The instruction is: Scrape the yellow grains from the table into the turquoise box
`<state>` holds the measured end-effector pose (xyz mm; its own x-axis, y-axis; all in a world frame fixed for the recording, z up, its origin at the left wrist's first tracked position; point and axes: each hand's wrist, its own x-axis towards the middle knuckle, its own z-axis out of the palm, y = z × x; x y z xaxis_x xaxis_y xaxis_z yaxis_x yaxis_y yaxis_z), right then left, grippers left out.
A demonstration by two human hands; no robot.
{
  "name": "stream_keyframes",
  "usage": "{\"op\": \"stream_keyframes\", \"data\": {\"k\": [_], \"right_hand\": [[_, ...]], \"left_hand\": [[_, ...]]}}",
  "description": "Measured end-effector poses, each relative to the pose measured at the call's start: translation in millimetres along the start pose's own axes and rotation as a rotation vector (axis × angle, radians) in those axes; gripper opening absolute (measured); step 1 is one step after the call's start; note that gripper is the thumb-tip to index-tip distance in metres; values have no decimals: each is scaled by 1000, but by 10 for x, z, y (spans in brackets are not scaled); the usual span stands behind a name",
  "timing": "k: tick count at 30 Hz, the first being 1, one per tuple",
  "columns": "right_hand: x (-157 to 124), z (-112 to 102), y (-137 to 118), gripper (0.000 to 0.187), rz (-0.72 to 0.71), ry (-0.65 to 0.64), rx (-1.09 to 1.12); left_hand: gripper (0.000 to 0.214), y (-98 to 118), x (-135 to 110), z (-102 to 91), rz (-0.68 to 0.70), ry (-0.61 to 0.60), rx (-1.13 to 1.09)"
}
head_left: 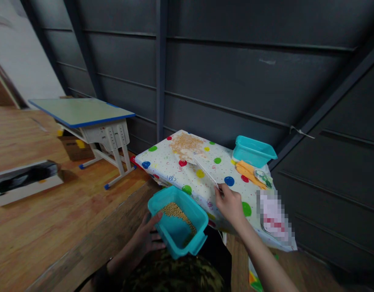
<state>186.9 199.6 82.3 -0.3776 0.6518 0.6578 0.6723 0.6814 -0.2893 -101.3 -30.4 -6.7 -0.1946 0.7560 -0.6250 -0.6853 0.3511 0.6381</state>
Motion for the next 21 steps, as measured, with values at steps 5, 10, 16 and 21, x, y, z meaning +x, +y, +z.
{"op": "stream_keyframes", "data": {"k": [5,10,16,21], "right_hand": [[-184,-33,-124,37,-117,95,63],[-227,-122,-206,32,-204,150,108],[-197,-221,-271,28,-237,162,160],[-236,-364,-433,26,-287,95,245]], "left_hand": [[81,4,-16,92,45,59,58],[79,61,-71,199,100,122,48],[78,278,-235,350,94,145,47],[78,301,-280,371,88,135,38]]}}
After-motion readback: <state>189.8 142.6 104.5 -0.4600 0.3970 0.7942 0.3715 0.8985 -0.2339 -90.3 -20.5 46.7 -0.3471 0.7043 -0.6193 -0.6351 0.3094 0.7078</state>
